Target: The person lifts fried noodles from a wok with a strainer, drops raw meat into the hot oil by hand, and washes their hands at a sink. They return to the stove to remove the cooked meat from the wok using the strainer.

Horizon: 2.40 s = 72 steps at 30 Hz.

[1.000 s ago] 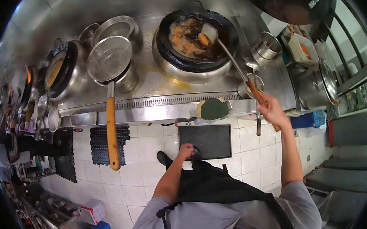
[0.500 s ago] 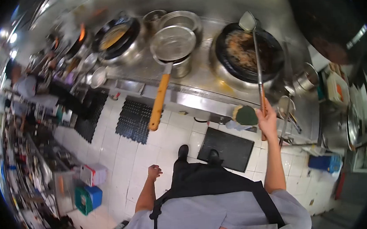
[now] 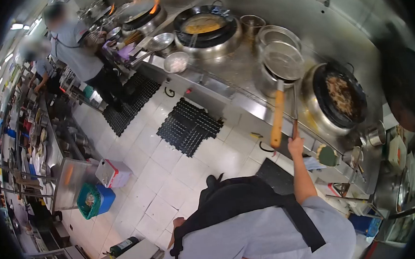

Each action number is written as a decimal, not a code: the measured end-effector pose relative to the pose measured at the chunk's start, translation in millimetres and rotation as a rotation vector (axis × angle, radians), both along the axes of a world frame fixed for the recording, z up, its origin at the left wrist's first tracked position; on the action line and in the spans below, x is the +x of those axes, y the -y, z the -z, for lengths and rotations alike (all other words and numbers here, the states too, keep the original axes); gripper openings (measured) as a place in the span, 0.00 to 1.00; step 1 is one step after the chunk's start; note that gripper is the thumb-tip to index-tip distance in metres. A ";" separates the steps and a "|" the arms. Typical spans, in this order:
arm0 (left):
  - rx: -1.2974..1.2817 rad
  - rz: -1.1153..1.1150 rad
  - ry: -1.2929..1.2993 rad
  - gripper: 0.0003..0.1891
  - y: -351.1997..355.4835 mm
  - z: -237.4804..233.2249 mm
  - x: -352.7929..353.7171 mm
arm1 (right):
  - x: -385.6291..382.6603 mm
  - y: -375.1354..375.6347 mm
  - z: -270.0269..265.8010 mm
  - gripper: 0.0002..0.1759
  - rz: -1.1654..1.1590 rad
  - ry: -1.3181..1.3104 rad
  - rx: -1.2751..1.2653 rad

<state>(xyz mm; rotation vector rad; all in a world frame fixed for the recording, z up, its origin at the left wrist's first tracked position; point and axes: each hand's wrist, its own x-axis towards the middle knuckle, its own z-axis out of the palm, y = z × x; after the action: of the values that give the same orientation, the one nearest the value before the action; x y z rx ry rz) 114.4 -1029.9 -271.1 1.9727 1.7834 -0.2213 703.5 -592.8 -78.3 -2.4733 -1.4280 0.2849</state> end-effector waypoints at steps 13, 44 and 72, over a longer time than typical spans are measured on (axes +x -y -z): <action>-0.304 -1.582 1.050 0.12 -153.3 -38.8 -117.0 | -310.8 -121.0 -40.1 0.12 -0.803 -0.517 0.167; -0.305 -0.715 0.694 0.10 -548.8 27.7 -476.5 | -362.0 -514.6 -236.1 0.15 -0.093 -0.772 -0.097; -0.092 0.250 0.458 0.13 -750.6 41.2 -525.5 | -527.5 -464.6 -205.3 0.26 0.017 -0.314 0.535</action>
<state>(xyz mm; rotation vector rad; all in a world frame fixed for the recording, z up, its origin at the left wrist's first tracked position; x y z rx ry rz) -411.1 -279.3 -312.3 1.9802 1.2209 0.0663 176.0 -128.2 126.9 -1.9121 -1.1655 0.2358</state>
